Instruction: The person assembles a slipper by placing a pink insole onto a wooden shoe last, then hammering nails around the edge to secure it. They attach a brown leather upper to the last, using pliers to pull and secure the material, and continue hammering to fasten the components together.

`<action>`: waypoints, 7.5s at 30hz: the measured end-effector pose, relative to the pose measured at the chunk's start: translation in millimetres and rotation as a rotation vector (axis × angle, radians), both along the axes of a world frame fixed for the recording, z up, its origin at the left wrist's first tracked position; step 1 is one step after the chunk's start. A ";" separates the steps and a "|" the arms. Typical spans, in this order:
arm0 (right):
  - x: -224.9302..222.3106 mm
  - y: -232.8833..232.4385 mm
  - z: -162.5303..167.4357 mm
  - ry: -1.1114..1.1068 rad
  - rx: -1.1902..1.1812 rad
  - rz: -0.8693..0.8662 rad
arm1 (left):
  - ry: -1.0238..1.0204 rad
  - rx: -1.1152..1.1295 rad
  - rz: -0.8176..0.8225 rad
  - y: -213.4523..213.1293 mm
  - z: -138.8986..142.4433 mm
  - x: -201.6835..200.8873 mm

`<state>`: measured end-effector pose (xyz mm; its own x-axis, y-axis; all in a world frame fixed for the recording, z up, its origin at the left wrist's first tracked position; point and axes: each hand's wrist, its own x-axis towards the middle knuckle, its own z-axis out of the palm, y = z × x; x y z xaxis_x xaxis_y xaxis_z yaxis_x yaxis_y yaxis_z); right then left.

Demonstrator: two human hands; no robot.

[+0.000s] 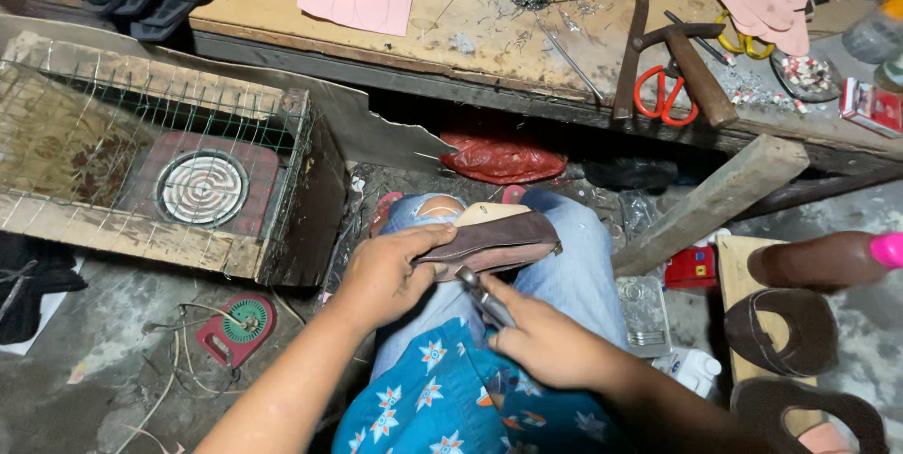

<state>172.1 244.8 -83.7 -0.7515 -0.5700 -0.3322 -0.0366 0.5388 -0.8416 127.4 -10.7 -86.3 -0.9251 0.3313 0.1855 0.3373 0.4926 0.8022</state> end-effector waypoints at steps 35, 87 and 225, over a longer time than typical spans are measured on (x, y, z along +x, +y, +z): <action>6.1 -32.1 -45.8 0.608 0.225 -0.220 | -0.494 0.129 0.033 -1.8 -22.9 -16.7; -67.9 4.5 12.8 0.356 -0.543 -0.808 | -0.053 0.275 0.014 66.2 61.4 -48.9; -37.4 35.1 -37.0 0.464 -0.200 -0.505 | -0.994 1.509 -0.213 53.7 -56.6 -47.2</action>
<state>134.7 279.9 -120.7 -0.9781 -0.1320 0.1608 -0.2022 0.4214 -0.8840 80.2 42.9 -142.9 -0.8354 0.5347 -0.1277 -0.5380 -0.7476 0.3894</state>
